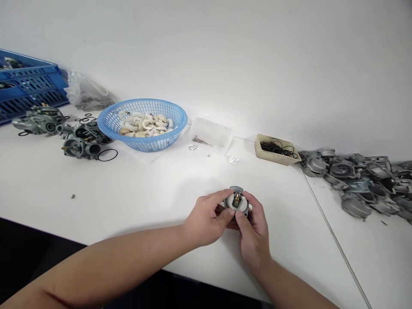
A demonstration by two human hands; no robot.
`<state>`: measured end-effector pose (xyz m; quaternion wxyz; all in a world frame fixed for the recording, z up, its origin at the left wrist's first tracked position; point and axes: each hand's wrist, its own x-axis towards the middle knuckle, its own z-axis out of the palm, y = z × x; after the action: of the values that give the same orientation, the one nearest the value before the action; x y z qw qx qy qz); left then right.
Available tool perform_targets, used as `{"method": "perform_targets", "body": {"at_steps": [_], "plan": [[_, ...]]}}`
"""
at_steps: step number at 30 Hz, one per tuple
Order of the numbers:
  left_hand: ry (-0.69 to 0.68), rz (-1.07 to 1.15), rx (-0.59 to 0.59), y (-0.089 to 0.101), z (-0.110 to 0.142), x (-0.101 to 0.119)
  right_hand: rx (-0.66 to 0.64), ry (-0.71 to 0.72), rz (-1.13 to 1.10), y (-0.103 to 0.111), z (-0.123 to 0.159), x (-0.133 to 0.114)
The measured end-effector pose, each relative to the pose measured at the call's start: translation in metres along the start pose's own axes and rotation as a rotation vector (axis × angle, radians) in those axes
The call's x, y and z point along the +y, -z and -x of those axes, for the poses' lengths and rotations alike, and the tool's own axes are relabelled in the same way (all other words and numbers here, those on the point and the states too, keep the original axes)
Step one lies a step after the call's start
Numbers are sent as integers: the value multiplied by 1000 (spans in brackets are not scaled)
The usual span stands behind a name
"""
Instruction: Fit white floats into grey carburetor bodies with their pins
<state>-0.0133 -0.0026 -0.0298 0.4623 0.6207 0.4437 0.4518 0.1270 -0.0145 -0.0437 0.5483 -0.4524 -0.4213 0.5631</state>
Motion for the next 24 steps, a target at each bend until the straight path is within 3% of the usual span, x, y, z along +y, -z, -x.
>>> {"method": "perform_targets", "body": {"at_steps": [11,17,24], "plan": [[81,79,-6,-2,-4,7,17,98,51,2,0,1],[38,0,46,-2,-3,4,-13,19,3,3,-1,-1],[15,5,28,-3,-3,2,34,-15,-13,2,-3,2]]}}
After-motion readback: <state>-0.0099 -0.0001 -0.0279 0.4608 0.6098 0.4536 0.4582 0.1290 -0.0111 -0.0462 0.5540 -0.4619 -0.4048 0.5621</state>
